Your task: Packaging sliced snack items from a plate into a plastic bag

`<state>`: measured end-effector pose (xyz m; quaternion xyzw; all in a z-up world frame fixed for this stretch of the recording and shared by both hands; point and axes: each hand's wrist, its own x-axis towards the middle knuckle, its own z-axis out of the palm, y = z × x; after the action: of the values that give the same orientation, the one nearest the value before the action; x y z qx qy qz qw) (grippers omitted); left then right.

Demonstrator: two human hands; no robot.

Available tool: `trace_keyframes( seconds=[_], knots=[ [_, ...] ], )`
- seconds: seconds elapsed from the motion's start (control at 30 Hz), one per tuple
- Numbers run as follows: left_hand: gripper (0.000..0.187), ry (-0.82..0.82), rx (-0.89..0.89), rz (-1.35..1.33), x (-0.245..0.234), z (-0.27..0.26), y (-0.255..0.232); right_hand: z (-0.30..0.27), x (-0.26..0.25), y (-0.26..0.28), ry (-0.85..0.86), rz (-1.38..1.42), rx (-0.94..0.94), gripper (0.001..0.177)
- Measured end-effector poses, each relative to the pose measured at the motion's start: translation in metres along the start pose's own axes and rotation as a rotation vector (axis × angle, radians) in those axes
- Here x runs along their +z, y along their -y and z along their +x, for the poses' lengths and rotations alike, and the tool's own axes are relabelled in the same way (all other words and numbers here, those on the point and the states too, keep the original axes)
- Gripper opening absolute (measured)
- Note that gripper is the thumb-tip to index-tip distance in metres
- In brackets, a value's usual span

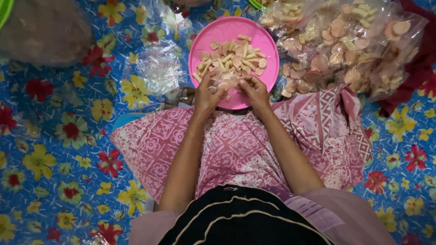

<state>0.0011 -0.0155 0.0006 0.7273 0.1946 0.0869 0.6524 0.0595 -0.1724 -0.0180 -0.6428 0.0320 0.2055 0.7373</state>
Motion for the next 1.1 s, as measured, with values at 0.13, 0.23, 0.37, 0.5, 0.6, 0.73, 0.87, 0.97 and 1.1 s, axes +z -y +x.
trace_keyframes(
  seconds=[0.13,0.23,0.37,0.5,0.6,0.73,0.87,0.97,1.1],
  knots=[
    [0.056,0.004,-0.019,-0.140,-0.002,0.002,0.004,-0.005,0.009,0.013,0.010,0.077,0.037,0.022],
    [0.052,-0.013,-0.001,-0.056,0.001,0.005,0.011,-0.006,0.008,0.013,0.017,-0.002,-0.004,0.031],
    [0.051,-0.072,0.099,0.032,0.004,0.005,0.010,0.000,0.000,0.003,0.001,-0.031,-0.030,0.030],
    [0.046,-0.060,0.050,-0.100,-0.007,0.010,0.011,0.000,-0.003,-0.001,0.006,-0.020,-0.038,0.028],
    [0.050,-0.081,0.030,-0.090,-0.008,0.006,0.000,0.003,-0.003,-0.006,0.038,-0.082,-0.077,0.027],
    [0.025,-0.110,0.087,0.098,-0.005,0.015,0.035,-0.003,-0.005,-0.004,0.079,-0.131,-0.117,0.026],
    [0.037,-0.067,0.030,0.106,-0.008,0.006,0.016,-0.004,-0.006,-0.008,0.111,-0.264,-0.174,0.026],
    [0.035,0.021,0.009,0.157,-0.008,0.006,0.027,-0.008,-0.005,-0.006,0.144,-0.302,-0.164,0.027],
    [0.024,0.102,0.083,0.206,-0.007,0.006,0.024,-0.021,0.004,0.018,0.203,-0.357,-0.157,0.023]
  ],
)
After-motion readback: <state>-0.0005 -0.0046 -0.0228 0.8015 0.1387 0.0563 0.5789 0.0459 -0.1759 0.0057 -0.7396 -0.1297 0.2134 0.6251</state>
